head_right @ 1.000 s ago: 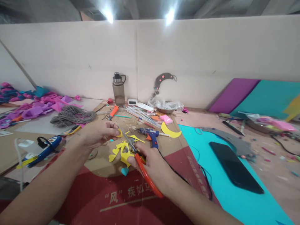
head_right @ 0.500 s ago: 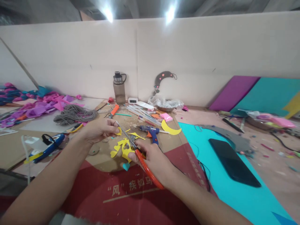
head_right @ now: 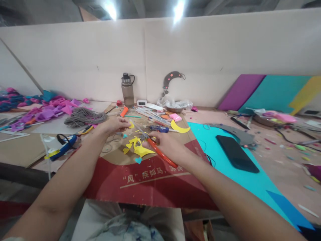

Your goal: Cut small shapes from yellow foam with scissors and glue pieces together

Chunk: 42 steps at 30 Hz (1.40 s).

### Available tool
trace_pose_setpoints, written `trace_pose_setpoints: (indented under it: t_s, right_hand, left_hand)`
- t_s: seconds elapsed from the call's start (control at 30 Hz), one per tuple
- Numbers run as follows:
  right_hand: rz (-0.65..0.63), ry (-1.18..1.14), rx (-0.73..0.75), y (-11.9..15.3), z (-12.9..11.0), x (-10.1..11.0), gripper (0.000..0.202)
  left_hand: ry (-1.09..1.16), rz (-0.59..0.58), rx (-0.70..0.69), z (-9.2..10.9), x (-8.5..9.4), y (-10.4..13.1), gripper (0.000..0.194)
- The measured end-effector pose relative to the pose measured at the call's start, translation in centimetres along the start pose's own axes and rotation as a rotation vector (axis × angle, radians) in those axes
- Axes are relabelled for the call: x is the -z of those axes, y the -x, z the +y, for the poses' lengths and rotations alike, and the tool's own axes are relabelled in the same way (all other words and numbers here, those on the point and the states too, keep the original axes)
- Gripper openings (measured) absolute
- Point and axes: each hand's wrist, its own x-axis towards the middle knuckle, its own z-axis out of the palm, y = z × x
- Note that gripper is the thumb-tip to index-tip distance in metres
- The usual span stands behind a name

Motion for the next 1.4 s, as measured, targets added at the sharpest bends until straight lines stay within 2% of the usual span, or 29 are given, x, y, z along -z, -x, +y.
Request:
trace_pose_setpoints:
  t_s: [0.13, 0.33, 0.47, 0.53, 0.6, 0.7, 0.77, 0.9, 1.07, 1.17, 1.27, 1.4]
  right_hand:
    - [-0.16, 0.139, 0.154, 2.2, -1.4, -0.6, 0.025]
    - [-0.334, 0.227, 0.261, 4.2, -2.9, -3.4, 0.029]
    - [-0.386, 0.246, 0.31, 4.5, -4.3, -4.2, 0.036]
    - [-0.387, 0.227, 0.332, 4.2, -4.7, -4.0, 0.031]
    - [-0.307, 0.224, 0.317, 3.5, -4.3, -3.6, 0.025]
    - [-0.026, 0.285, 0.202, 1.5, -2.4, -3.2, 0.027]
    - [-0.01, 0.351, 0.142, 0.1, -0.7, -3.3, 0.035]
    - [-0.064, 0.382, 0.133, -1.5, 1.6, -4.6, 0.04]
    - [-0.094, 0.345, 0.0, -2.0, 2.0, -5.1, 0.041]
    - [-0.082, 0.21, 0.0, -2.0, 2.0, -4.3, 0.026]
    - [0.02, 0.154, 0.007, -2.3, 2.1, -3.8, 0.01]
    - [0.251, 0.118, -0.005, -3.0, 2.8, -4.1, 0.01]
  left_hand:
    - [-0.113, -0.003, 0.018, -0.5, 0.1, -0.3, 0.022]
    - [-0.329, -0.04, 0.037, -0.3, 0.0, -0.2, 0.008]
    - [-0.449, -0.038, 0.035, -0.3, 0.2, 0.1, 0.006]
    - [-0.462, -0.028, 0.042, -0.3, 0.4, 0.1, 0.006]
    - [-0.473, -0.009, 0.042, -0.4, 0.6, 0.2, 0.007]
    - [-0.471, 0.032, 0.027, -0.6, 0.9, -0.1, 0.008]
    - [-0.459, 0.055, 0.009, -0.8, 1.2, -0.4, 0.007]
    - [-0.411, 0.117, -0.047, -1.1, 1.8, -1.2, 0.013]
    - [-0.312, 0.203, -0.109, -1.2, 2.0, -1.8, 0.018]
    - [-0.248, 0.249, -0.17, -1.1, 1.9, -1.9, 0.016]
    - [-0.19, 0.252, -0.213, -0.8, 1.8, -1.6, 0.015]
    - [-0.157, 0.287, -0.248, 0.0, 1.5, -0.9, 0.014]
